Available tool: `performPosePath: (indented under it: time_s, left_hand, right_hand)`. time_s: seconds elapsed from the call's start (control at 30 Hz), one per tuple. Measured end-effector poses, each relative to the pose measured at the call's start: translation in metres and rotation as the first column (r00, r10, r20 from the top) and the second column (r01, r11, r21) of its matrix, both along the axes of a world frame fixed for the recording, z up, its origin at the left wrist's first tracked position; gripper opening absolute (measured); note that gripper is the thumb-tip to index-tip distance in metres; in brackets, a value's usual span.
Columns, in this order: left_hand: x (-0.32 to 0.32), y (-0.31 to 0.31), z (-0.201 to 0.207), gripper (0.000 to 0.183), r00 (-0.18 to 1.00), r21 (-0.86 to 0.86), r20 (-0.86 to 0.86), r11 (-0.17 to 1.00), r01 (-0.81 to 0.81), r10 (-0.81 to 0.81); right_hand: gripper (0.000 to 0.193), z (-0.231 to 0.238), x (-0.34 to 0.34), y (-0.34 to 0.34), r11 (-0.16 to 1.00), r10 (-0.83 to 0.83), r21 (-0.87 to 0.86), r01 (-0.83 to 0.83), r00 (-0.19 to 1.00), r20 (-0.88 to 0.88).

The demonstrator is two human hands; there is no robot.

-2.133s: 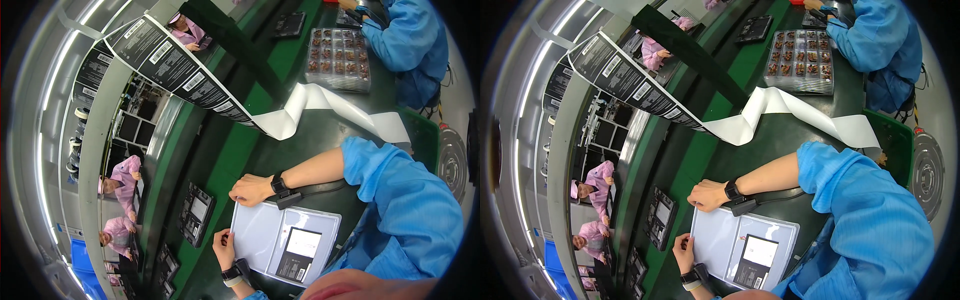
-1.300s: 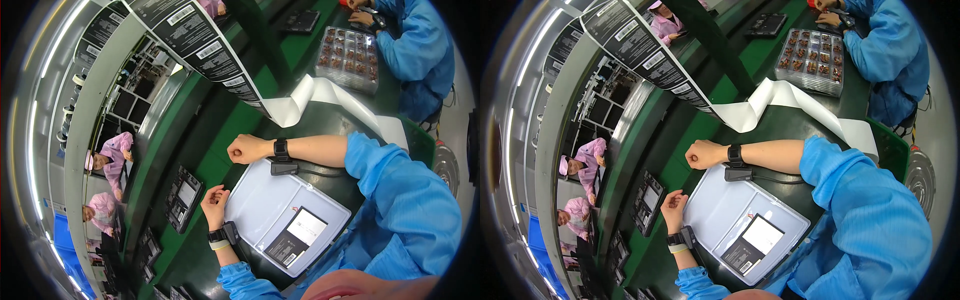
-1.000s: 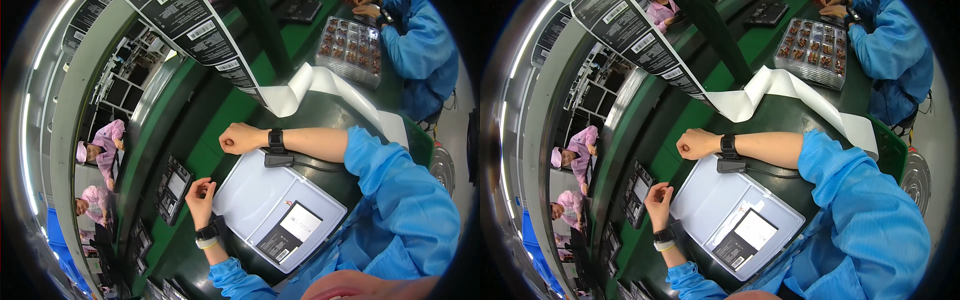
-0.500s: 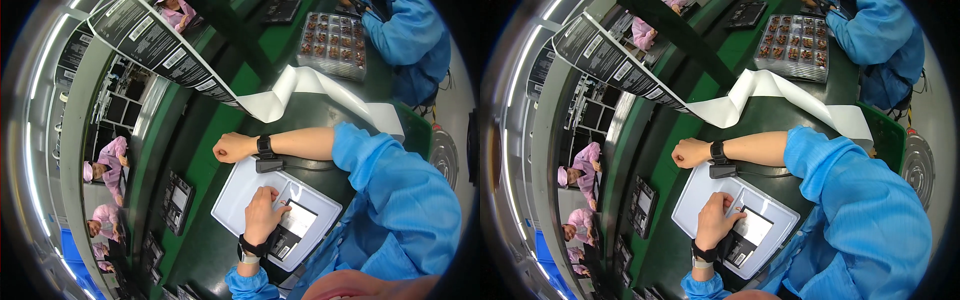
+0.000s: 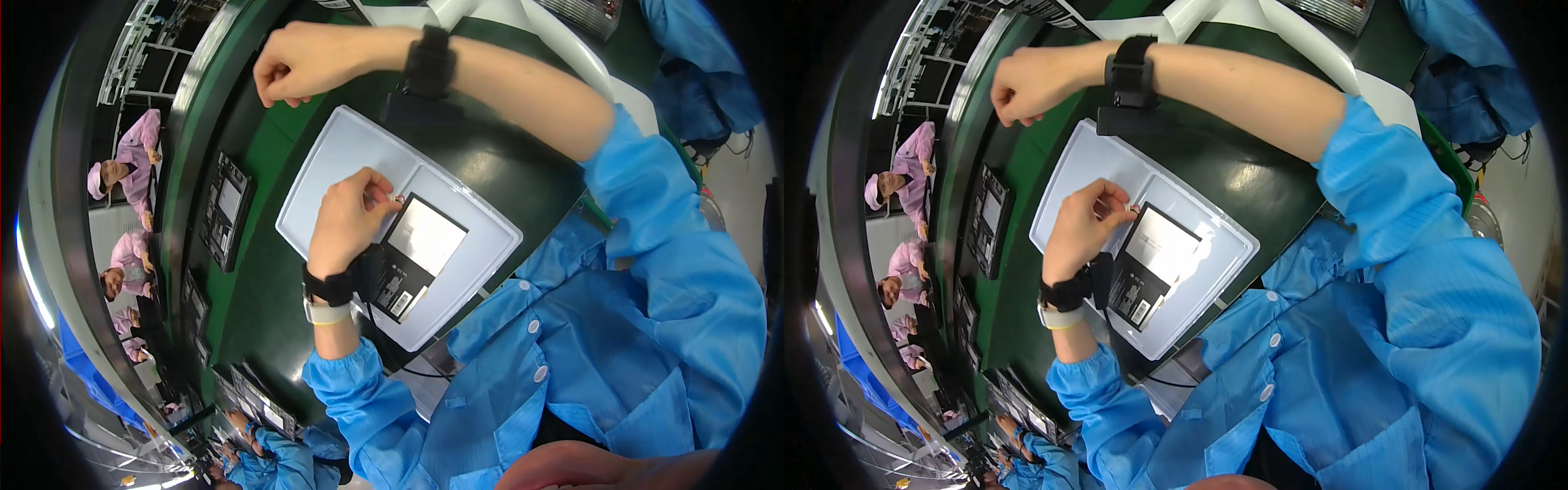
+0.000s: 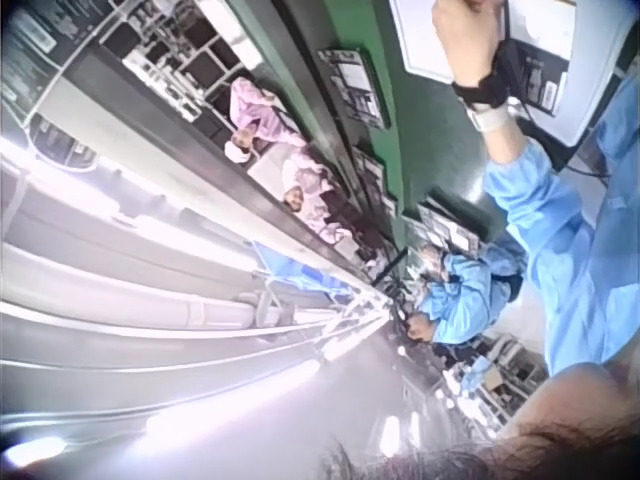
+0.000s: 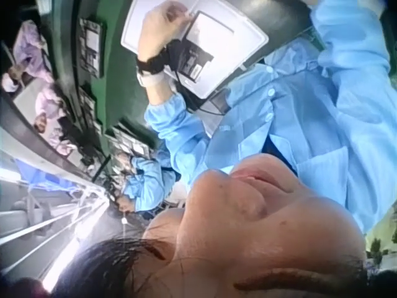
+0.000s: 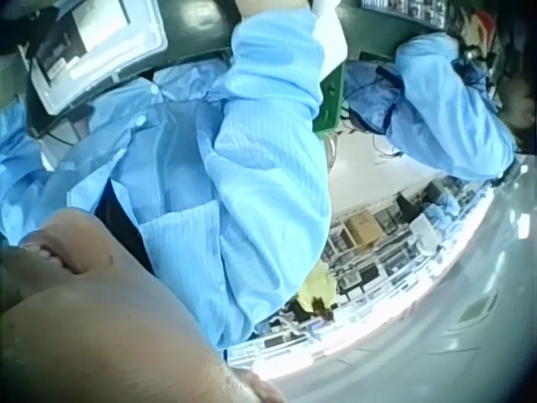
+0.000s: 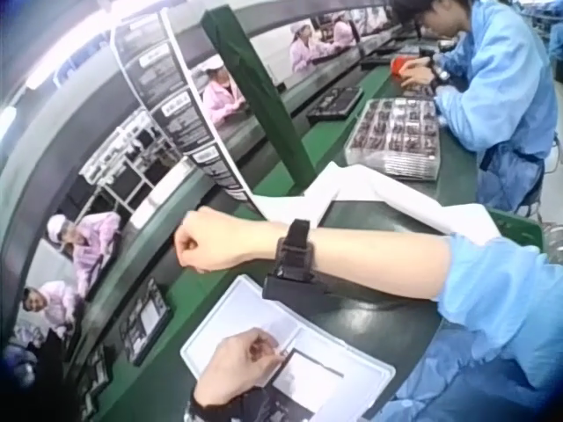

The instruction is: Applying labels and installing batteries into laptop chassis on an assembly line.

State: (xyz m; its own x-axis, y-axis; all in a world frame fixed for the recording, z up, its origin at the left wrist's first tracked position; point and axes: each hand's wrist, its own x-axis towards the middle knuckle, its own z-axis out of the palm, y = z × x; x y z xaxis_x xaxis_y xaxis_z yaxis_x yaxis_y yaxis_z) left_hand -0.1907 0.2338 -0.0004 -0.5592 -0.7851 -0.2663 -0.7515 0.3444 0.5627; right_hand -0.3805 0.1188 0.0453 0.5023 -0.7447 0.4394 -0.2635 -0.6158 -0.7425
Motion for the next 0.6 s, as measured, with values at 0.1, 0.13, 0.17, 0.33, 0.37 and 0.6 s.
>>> performPosePath:
  time_s: [0.1, 0.13, 0.17, 0.33, 0.37, 0.6]
  left_hand:
    - [0.001, -0.011, 0.016, 0.024, 0.998, 0.012, 0.011, 0.998, 0.055, -0.055]
    - [0.008, -0.018, 0.016, 0.025, 0.999, 0.026, -0.037, 0.999, 0.025, -0.024]
    - [0.008, -0.024, 0.020, 0.027, 0.994, -0.009, -0.108, 1.000, -0.021, 0.020]
    - [0.048, -0.016, 0.062, 0.029, 0.994, -0.066, 0.021, 0.993, -0.102, 0.103]
    - [0.056, -0.020, 0.066, 0.028, 0.997, -0.059, -0.010, 0.995, -0.076, 0.075]
    - [0.048, -0.053, 0.115, 0.027, 0.931, -0.231, -0.365, 0.969, -0.088, -0.002]
  right_hand:
    - [0.027, 0.022, -0.014, 0.038, 0.999, 0.033, 0.029, -0.036, 0.995, 0.092]
    - [0.026, 0.018, -0.016, 0.045, 0.999, 0.046, 0.010, -0.048, 0.990, 0.131]
    - [0.026, 0.012, -0.024, 0.053, 0.999, 0.038, 0.025, -0.042, 0.992, 0.118]
    - [0.018, -0.033, -0.048, 0.101, 0.985, 0.078, -0.137, -0.108, 0.975, -0.209]
    - [0.014, -0.033, -0.059, 0.110, 0.955, 0.003, -0.293, -0.051, 0.987, -0.160]
    - [0.012, -0.003, -0.119, 0.086, 0.935, -0.313, -0.027, 0.353, 0.860, 0.403]
